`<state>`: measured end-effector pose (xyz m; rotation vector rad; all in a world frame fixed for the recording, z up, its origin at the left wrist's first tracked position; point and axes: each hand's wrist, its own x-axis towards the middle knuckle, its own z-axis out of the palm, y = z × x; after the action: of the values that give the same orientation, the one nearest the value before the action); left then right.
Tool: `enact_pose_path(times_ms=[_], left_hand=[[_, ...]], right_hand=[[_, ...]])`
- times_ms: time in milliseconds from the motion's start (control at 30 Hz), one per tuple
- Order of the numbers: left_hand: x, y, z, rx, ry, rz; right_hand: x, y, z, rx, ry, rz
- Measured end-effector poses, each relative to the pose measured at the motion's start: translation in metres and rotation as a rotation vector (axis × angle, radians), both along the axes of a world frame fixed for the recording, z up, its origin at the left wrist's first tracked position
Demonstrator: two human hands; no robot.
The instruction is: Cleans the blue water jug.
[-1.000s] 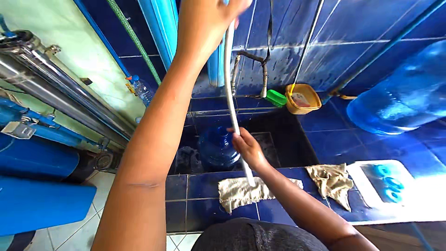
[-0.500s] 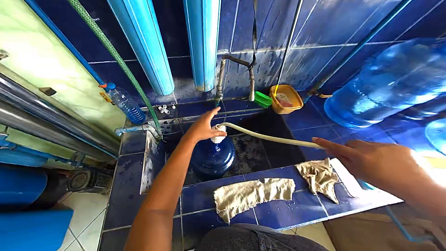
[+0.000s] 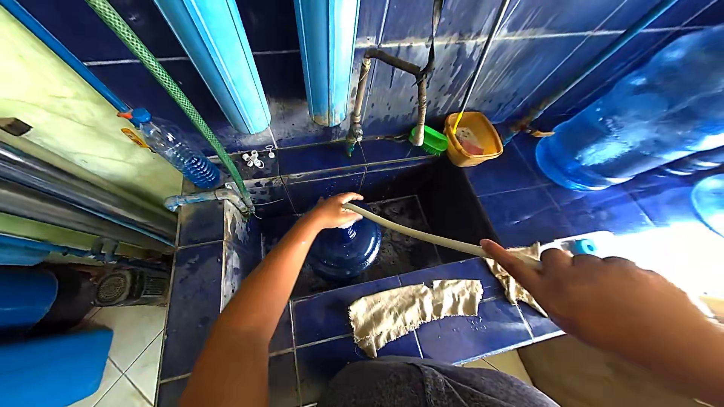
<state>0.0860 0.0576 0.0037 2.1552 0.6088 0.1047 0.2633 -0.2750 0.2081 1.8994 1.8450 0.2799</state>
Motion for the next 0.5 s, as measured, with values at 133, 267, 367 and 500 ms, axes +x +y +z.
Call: enact_pose_path(times_ms=[133,267,367,500], left_hand=[[-0.007,-0.004,0.125,0.084,-0.217,-0.243],[0.034,-0.062,0.059,0.391,-0.195,-0.228],[0.056,-0.058,0.003,0.227,0.042,-0.277],[0.046,-0.045,0.003,0.335,-0.042,-0.116]], right_hand=[[-0.004,-0.001,-0.006,0.074,0.004,0.040],[-0.012,0.012,-0.005,-0.177,0.072,-0.099],[-0.018,0.054,0.000,-0.479,0.174,-0.312],[-0.016,0.095,0.024,-0.548,0.191,-0.257]])
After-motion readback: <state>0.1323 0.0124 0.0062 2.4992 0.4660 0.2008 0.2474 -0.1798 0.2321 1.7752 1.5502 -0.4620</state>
